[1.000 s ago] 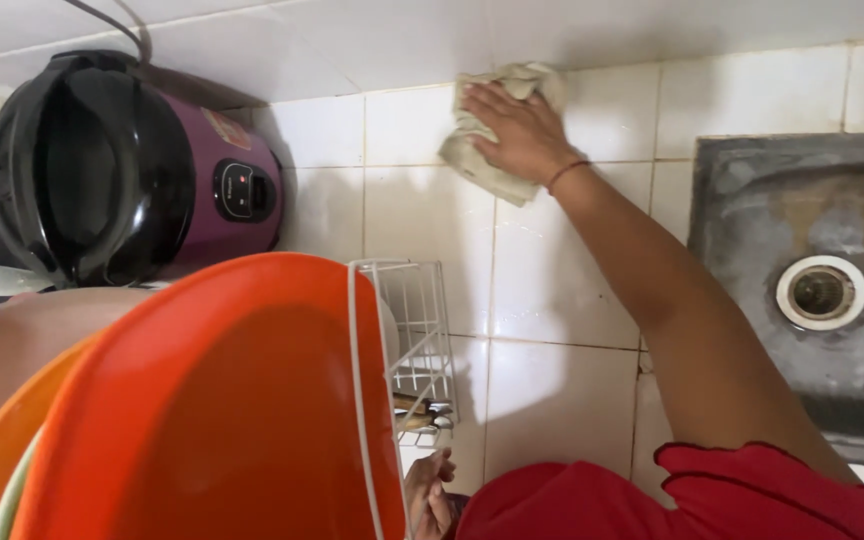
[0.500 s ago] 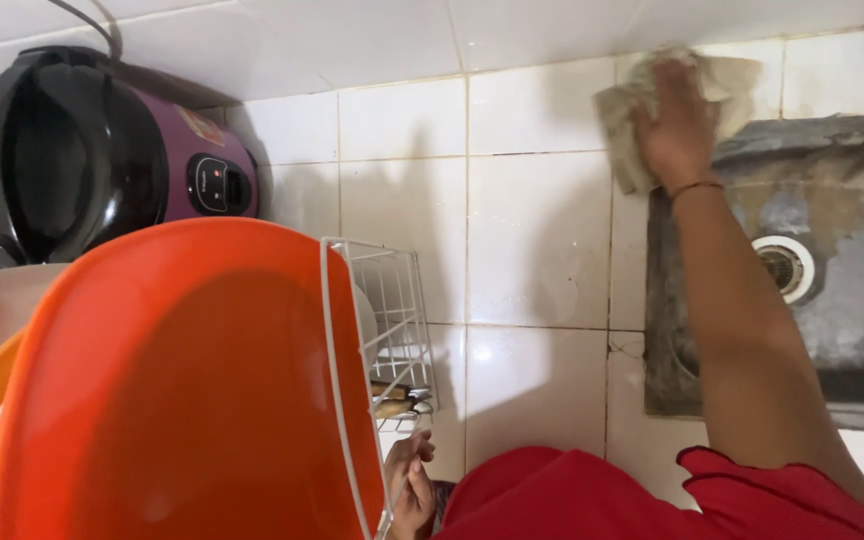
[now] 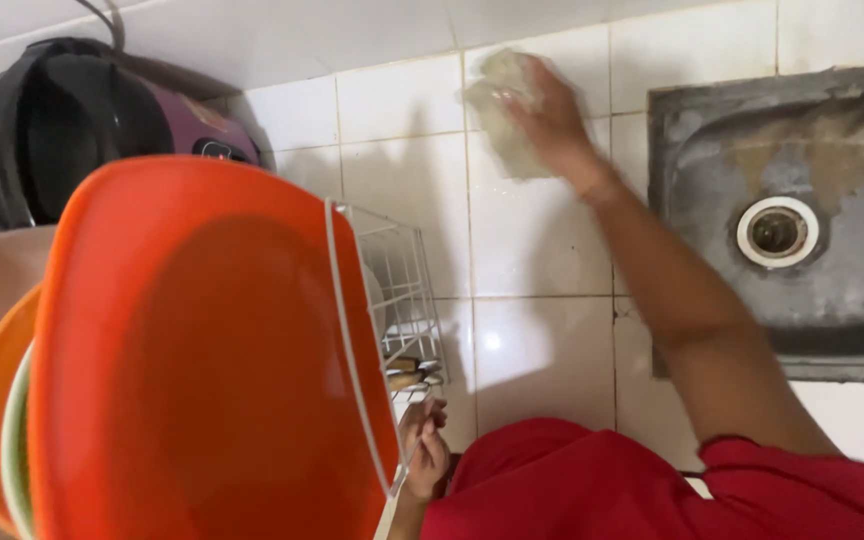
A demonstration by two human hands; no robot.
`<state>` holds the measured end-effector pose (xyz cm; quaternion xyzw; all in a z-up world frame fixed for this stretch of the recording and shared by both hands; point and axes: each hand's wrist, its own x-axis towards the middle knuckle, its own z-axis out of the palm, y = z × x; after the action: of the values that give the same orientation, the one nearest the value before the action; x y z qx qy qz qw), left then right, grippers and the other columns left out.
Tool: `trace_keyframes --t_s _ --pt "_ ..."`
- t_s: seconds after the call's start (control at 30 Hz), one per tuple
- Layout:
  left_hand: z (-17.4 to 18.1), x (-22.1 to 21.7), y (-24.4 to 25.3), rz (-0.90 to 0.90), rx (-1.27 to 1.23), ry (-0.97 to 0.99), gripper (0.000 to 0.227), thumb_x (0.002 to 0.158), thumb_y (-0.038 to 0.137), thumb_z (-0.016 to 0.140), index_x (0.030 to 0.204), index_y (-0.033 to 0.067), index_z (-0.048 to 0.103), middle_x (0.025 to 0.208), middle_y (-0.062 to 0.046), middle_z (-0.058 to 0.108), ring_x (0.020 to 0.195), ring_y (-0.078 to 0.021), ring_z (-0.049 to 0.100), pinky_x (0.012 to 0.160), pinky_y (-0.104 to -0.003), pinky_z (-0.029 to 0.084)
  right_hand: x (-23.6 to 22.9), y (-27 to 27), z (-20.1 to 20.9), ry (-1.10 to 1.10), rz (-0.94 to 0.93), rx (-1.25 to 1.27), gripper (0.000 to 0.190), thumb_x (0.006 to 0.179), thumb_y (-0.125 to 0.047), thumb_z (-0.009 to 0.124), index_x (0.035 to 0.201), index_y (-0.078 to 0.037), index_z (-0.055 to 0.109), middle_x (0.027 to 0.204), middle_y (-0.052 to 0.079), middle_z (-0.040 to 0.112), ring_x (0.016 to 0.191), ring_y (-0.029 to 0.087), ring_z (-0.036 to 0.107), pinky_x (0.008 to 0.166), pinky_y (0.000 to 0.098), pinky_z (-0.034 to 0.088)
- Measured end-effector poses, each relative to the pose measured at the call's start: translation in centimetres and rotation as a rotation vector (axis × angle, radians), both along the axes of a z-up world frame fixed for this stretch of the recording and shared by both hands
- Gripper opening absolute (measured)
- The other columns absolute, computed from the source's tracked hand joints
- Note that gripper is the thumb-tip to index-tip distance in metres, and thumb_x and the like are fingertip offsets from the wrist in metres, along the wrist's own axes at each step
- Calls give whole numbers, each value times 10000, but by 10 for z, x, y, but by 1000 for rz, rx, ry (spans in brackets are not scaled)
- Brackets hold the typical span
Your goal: Cleaning the kitchen counter and sink area with a rag and then rinsing the rag.
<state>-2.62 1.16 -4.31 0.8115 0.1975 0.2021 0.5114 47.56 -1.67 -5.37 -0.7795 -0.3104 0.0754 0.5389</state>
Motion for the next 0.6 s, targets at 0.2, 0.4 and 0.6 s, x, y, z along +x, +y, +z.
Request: trace_keyframes --t_s 0.2,0.4,0.6 --pt "-21 -1 0 -13 -18 -57 382 1113 150 355 1339 -50 589 982 -161 654 770 -207 582 677 -314 508 -82 197 -8 -143 381 79 631 1018 -406 713 1437 23 515 1331 197 644 1213 307 646 1043 374 521" --pt "-6 22 12 -20 2 -42 393 1117 219 365 1311 -21 609 972 -158 689 732 -193 622 650 -313 531 -111 249 -44 -600 656 -316 890 873 -611 573 1542 -58 374 1522 224 433 1434 435 399 1109 618 320" --pt "10 28 22 -79 137 -14 374 1128 233 378 1287 0 624 924 -156 719 693 -191 670 623 -321 555 -109 225 -73 -618 585 -270 751 933 -607 517 1516 -152 389 1542 89 441 1414 336 371 1141 545 274"
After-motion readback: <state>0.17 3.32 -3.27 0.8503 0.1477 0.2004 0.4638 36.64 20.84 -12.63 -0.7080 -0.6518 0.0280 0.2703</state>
